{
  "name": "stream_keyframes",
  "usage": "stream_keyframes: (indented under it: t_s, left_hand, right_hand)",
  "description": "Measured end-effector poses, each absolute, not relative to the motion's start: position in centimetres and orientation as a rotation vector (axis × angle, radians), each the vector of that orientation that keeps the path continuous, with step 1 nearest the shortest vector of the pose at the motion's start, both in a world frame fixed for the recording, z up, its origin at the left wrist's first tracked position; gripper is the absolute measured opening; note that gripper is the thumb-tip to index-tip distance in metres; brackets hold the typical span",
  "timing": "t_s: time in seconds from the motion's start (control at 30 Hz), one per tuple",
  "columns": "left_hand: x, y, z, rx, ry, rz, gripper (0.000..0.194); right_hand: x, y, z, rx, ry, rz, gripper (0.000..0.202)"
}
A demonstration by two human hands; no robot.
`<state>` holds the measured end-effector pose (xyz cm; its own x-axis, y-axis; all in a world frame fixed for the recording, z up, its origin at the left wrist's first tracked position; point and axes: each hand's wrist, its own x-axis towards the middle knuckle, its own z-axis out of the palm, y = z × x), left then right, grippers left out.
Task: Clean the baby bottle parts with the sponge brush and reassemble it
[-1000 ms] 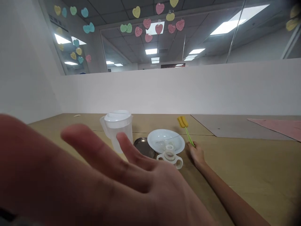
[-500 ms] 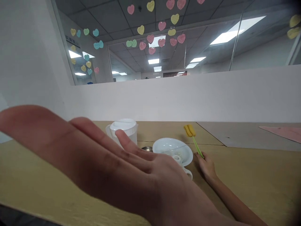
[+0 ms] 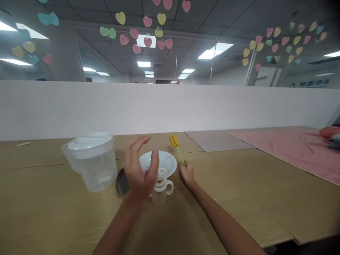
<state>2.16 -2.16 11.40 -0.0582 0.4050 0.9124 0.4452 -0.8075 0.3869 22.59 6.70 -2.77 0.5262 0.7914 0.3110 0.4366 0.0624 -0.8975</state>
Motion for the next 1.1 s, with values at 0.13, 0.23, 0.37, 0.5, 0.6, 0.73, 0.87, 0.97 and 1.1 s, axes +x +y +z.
stream_keyframes:
  t_s: [0.13,0.23,0.37,0.5,0.6,0.73,0.87,0.97,1.1]
  left_hand:
    - [2.5,4.8,9.2,-2.751,-1.310,-1.059,0.026]
    - [2.9,7.4,6.8,-2.795,-1.461,-0.730,0.026]
    - [4.3,8.7,5.4,-2.800,-1.494,-0.639,0.025]
    - [6.0,9.7,5.7,-2.792,-1.494,-0.514,0.021]
    - [6.7,10.1,5.9,-2.777,-1.504,-0.425,0.020]
    - [7.0,10.1,5.7,-2.792,-1.478,-0.308,0.026]
    - [6.9,9.9,5.7,-2.832,-1.374,-0.239,0.026]
    - [6.7,10.1,5.8,-2.859,-1.300,-0.200,0.027]
    - [6.5,10.3,6.1,-2.867,-1.226,-0.185,0.021]
  right_hand:
    - [22.5,7.0,-2.8,-1.558,-1.083,0.324,0.026]
    - [22.4,7.1,-2.9,-1.563,-1.089,0.304,0.024]
    - [22.4,7.2,-3.2,-1.566,-1.103,0.288,0.023]
    - [22.5,7.2,-3.3,-1.562,-1.121,0.276,0.023]
    - [22.5,7.2,-3.3,-1.558,-1.134,0.272,0.023]
    - [22.5,7.2,-3.3,-1.557,-1.146,0.273,0.023]
    - [22.5,7.2,-3.4,-1.560,-1.149,0.260,0.023]
    - [22.5,7.2,-3.4,-1.560,-1.148,0.243,0.024]
    - [22.5,7.2,-3.4,-1.551,-1.150,0.232,0.023]
